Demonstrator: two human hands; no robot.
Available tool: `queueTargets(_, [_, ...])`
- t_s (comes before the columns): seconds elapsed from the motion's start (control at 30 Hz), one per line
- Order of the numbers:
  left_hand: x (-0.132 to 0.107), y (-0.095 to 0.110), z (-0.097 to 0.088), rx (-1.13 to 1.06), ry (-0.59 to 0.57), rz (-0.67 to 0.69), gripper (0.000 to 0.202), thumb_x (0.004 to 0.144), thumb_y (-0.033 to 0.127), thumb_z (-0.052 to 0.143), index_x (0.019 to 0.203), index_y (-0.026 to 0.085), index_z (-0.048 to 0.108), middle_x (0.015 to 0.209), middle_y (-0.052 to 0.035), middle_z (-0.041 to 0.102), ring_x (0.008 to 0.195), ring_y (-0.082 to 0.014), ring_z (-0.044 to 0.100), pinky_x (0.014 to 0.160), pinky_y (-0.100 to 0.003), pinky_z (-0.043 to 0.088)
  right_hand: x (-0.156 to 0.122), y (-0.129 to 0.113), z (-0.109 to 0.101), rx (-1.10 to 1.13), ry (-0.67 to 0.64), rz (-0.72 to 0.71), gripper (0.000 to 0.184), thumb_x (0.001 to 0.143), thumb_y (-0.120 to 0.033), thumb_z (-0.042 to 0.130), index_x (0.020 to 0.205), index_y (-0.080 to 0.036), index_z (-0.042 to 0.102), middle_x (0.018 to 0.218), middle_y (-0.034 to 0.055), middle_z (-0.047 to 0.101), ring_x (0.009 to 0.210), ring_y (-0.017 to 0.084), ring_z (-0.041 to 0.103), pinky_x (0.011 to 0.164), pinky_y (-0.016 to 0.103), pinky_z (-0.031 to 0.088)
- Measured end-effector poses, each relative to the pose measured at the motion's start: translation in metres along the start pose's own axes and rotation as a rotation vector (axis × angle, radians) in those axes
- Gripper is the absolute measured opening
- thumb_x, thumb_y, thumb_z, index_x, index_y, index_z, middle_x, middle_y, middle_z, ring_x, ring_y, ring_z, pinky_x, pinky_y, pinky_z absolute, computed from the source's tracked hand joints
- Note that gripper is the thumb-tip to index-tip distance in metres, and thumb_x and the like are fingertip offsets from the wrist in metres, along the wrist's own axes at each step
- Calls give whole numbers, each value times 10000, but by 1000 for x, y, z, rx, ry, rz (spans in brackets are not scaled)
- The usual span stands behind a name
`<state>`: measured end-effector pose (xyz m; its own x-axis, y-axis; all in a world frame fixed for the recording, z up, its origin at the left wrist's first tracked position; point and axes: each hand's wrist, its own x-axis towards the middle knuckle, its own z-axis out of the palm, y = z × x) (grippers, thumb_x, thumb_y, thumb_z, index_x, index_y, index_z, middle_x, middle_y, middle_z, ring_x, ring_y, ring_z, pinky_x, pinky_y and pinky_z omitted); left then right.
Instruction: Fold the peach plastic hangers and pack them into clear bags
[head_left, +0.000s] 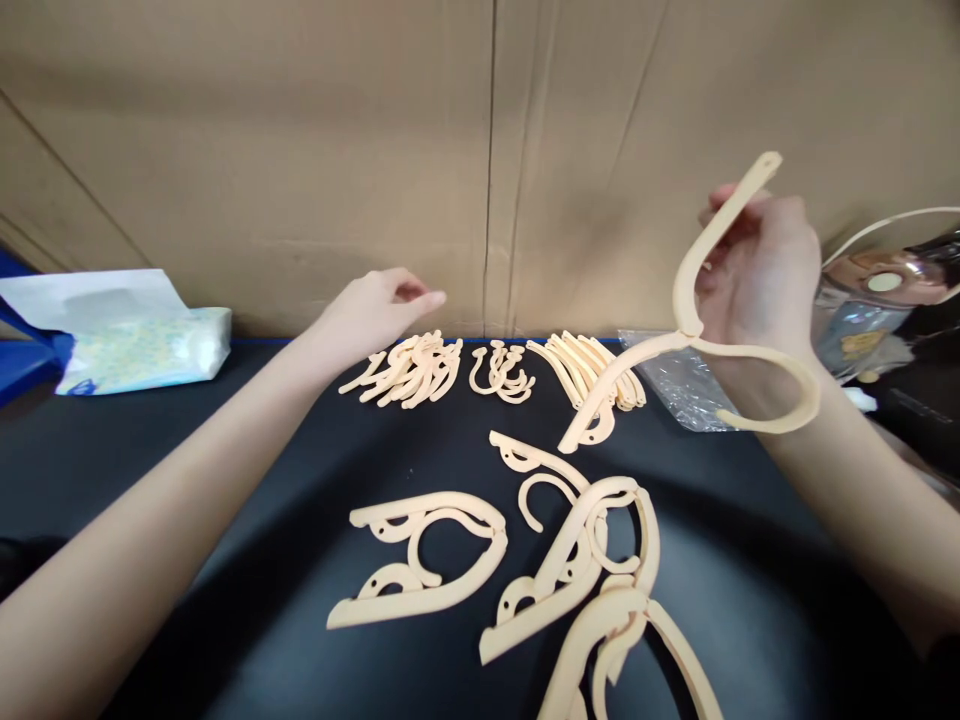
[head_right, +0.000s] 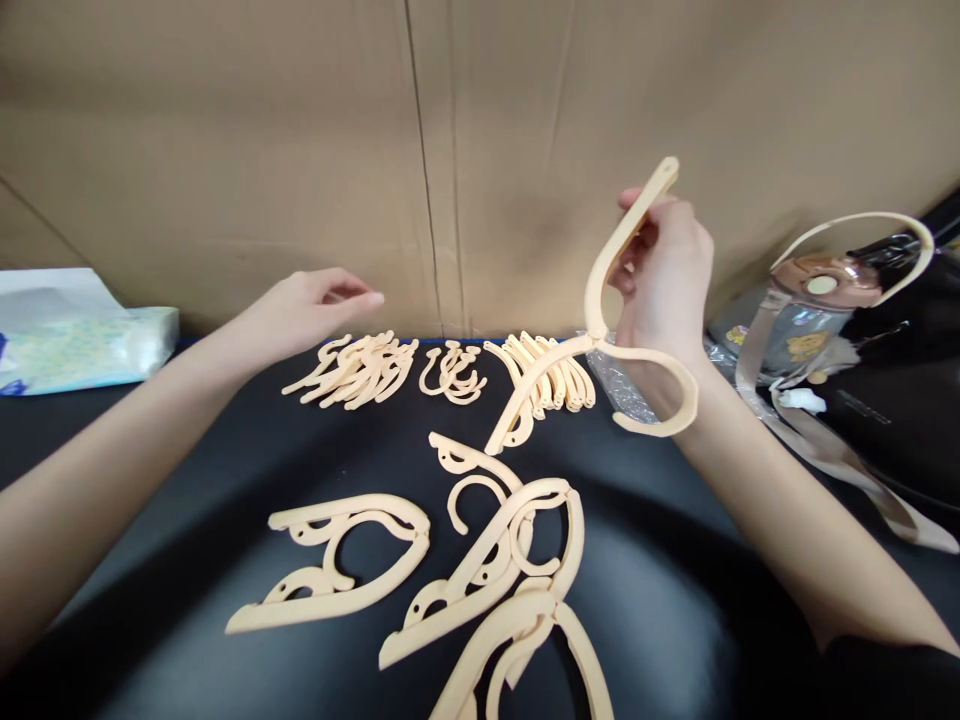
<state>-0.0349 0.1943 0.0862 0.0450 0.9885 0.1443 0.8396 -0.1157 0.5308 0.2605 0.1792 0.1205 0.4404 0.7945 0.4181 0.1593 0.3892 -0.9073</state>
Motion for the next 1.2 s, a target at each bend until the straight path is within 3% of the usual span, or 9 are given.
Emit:
queueTargets(0.13, [-25, 42, 18, -685, -167, 179, 476, 968, 550, 424, 1048, 173, 703, 1177, -97, 715, 1127, -218, 634, 887, -265, 472, -1, 4, -7, 49, -18, -110, 289, 924, -243, 328, 1117, -182, 534, 1011, 134, 611, 746, 204, 622, 459, 288, 357])
queueTargets(0.27, [-43, 67, 27, -1093, -636, -3, 745, 931, 743, 243, 1052, 176, 713, 1044, -139, 739, 885, -236, 712, 723, -295, 550, -20, 9, -5, -36, -206, -267, 266, 964, -322, 329, 1157, -232, 488, 1117, 121, 608, 1037, 245, 659, 677, 334, 529])
queueTargets(0.33, [-47, 72, 25, -1233, -755, -112, 842, 888, 808, 184, 980, 163, 718, 952, -149, 732, 658, -191, 682, 561, -275, 538, -30, 10, -1, -151, -257, -311, 267, 987, -349, 308, 1188, -259, 459, 1167, 108, 602, 1080, 219, 656, 722, 321, 540])
queueTargets(0.43, [-46, 74, 20, -1293, -595, -179, 580, 962, 643, 382, 867, 161, 691, 799, -77, 694, 382, -43, 443, 340, -166, 356, -33, 9, 0, -276, -263, -383, 232, 986, -332, 376, 1191, -256, 455, 1181, 111, 610, 1012, 184, 669, 737, 300, 532])
queueTargets(0.53, [-44, 71, 18, -1203, -455, -151, 231, 985, 311, 525, 868, 168, 663, 674, 1, 631, 316, -1, 313, 299, -127, 265, -23, 2, -8, -542, -333, -518, 187, 942, -330, 520, 1092, -226, 562, 1075, 101, 674, 962, 207, 662, 778, 336, 502])
queueTargets(0.73, [-49, 67, 23, -933, -549, -48, 180, 921, 324, 639, 963, 153, 677, 752, -55, 719, 355, -27, 447, 311, -123, 320, -35, -11, -11, -1083, -758, -803, 259, 992, -277, 455, 1089, -183, 676, 969, 70, 736, 819, 223, 655, 671, 321, 401])
queueTargets(0.93, [-50, 66, 20, -811, -641, -68, 161, 900, 316, 647, 857, 161, 643, 779, -87, 755, 341, -42, 444, 309, -140, 339, -67, 4, 4, -1232, -786, -1166, 296, 978, -87, 348, 1031, -120, 638, 883, 102, 677, 776, 212, 617, 595, 318, 333])
queueTargets(1.07, [-49, 68, 18, -725, -598, -4, 121, 867, 278, 664, 798, 180, 645, 719, -51, 721, 396, -83, 522, 340, -164, 375, -66, 12, 9, -1274, -784, -1021, 281, 954, -65, 351, 1035, -125, 614, 845, 100, 686, 700, 203, 615, 517, 314, 261])
queueTargets(1.2, [-55, 74, 20, -344, -299, 131, 210, 859, 265, 638, 668, 184, 605, 673, -21, 705, 307, -86, 509, 321, -201, 318, -44, 23, 12, -1149, -933, -597, 228, 966, -131, 397, 950, -149, 623, 756, 58, 700, 567, 159, 575, 554, 282, 323])
